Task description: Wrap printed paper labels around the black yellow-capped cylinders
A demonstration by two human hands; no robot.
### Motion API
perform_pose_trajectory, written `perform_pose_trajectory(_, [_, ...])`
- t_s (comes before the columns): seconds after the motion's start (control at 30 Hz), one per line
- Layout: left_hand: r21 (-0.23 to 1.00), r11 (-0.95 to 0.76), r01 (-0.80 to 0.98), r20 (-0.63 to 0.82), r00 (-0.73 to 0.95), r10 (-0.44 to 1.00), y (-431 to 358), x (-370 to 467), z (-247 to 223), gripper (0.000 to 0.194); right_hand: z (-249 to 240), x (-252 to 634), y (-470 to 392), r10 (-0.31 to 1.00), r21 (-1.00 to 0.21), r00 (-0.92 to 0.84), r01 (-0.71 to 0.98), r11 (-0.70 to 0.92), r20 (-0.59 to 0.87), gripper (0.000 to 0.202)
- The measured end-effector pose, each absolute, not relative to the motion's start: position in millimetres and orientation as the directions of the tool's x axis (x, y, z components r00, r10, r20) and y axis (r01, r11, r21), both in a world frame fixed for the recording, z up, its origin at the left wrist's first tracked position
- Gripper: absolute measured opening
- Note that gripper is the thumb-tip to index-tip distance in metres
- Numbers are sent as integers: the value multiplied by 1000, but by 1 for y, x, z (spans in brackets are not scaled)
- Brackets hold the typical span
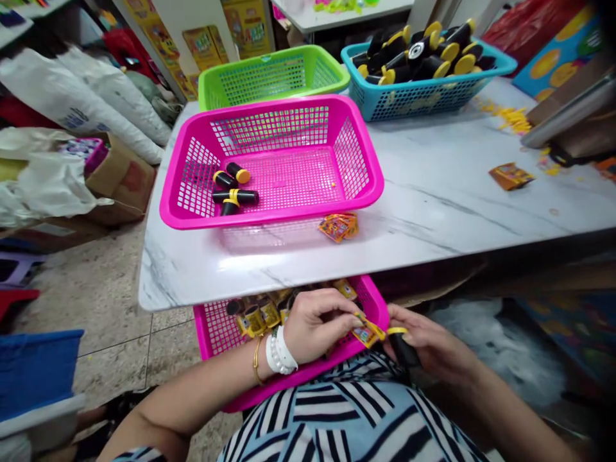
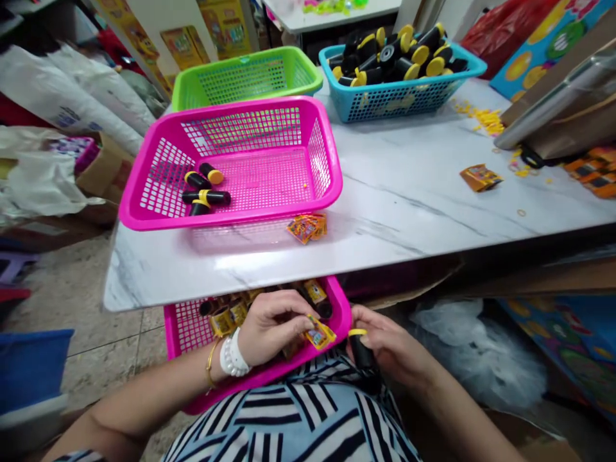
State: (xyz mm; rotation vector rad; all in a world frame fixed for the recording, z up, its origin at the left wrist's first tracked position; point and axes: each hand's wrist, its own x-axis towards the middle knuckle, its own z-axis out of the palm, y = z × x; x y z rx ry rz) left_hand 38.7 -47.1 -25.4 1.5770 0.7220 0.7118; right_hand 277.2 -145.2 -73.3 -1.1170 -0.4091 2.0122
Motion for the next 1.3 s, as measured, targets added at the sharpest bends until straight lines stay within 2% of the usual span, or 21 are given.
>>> perform_pose_trajectory(0.17, [998, -51, -29, 58, 601, 797, -61, 60, -23, 17, -90, 300, -171, 725, -634, -169, -381, -673, -668, 36])
perform_pose_trajectory(0.3, [998, -50, 48, 21, 482, 876, -61, 56, -21, 10, -88, 316, -180, 709, -699, -92, -116, -705, -700, 36])
perform_pose_trajectory(0.4, [997, -17, 79, -20, 436, 900, -59, 44, -12, 8, -69, 328, -178, 763, -762, -1, 52, -645, -646, 34])
perform_pose_trajectory(0.6, [990, 37, 140, -79, 309, 948, -59, 24, 10, 7, -22, 282, -134, 924, -926, -63, 22, -376, -377, 22])
perform_pose_trajectory(0.7, [993, 73, 95, -91, 200, 976, -60, 22, 13, 19, -6, 241, -104, 954, -959, -115, 99, -267, -277, 24])
perform_pose_trajectory(0.77, [996, 79, 38, -83, 129, 988, -62, 21, 13, 29, 0, 219, -88, 968, -974, -140, 121, -191, -207, 17])
perform_pose_trajectory(0.83, [998, 64, 10, -65, 52, 997, -64, 21, 12, 30, 1, 206, -76, 981, -982, -125, 132, -133, -150, 22])
perform_pose_trajectory(1.03, [998, -32, 61, 41, -169, 985, -68, 12, 5, 7, -7, 198, -69, 997, -974, -79, 225, 32, 15, 16])
perform_pose_trajectory(1.1, [997, -35, 62, 47, -204, 978, -67, 10, 3, 6, -8, 199, -70, 999, -970, -50, 241, 34, 23, 15])
perform_pose_trajectory(1.2, [996, -53, 68, 68, -231, 971, -68, 11, 1, 5, -9, 200, -69, 998, -980, -10, 186, -63, -66, 22])
perform_pose_trajectory(1.3, [993, -93, 79, 108, -210, 972, -71, 16, 1, 4, -11, 194, -67, 991, -979, -62, 172, -110, -122, 23])
